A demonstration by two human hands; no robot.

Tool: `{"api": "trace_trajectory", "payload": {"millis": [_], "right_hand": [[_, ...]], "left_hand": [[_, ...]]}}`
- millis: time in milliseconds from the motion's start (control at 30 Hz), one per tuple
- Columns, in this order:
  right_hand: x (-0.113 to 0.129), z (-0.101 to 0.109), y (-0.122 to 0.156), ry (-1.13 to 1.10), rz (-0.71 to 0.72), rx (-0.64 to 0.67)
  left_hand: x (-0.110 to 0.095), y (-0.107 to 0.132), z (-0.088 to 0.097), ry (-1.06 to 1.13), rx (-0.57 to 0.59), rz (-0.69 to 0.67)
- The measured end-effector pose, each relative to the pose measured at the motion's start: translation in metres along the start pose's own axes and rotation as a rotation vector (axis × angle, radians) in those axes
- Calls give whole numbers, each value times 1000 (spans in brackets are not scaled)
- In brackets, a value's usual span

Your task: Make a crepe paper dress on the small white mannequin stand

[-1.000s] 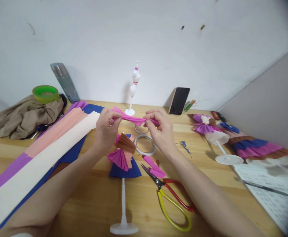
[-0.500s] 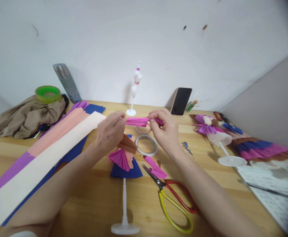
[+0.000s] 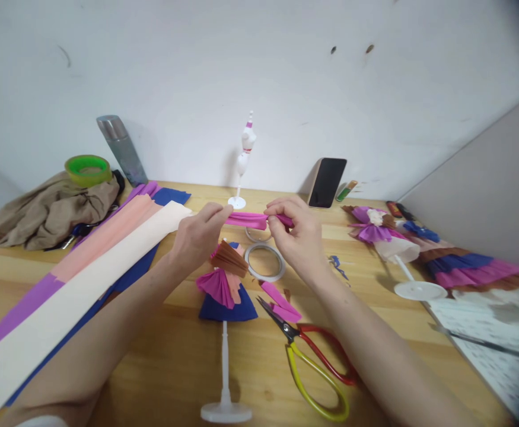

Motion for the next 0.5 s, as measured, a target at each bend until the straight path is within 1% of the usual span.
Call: {"api": "trace_trajectory", "payload": {"millis": [133, 233, 333, 400, 500], "right_hand": [[2, -2, 0, -12, 1, 2], [4, -2, 1, -11, 7, 1], [6, -2, 0, 5, 12, 5], [6, -2, 0, 9, 14, 6], [7, -2, 0, 2, 16, 2]], "left_hand": [[-1, -2, 1, 42, 1, 8], [-7, -3, 6, 127, -37, -25], [-14, -3, 9, 208, -32, -51], [-16, -3, 10, 206, -22, -36], [-13, -4, 9, 177, -12, 31]]}}
Point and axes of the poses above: each hand's wrist, its own y-axis away from the middle knuckle, its own z-axis out of the back of the hand, x = y × z, the point moved 8 cm from there along -y, towards the middle knuckle, and after that the axes turned 10 degrees about z, right-handed, at the moved point
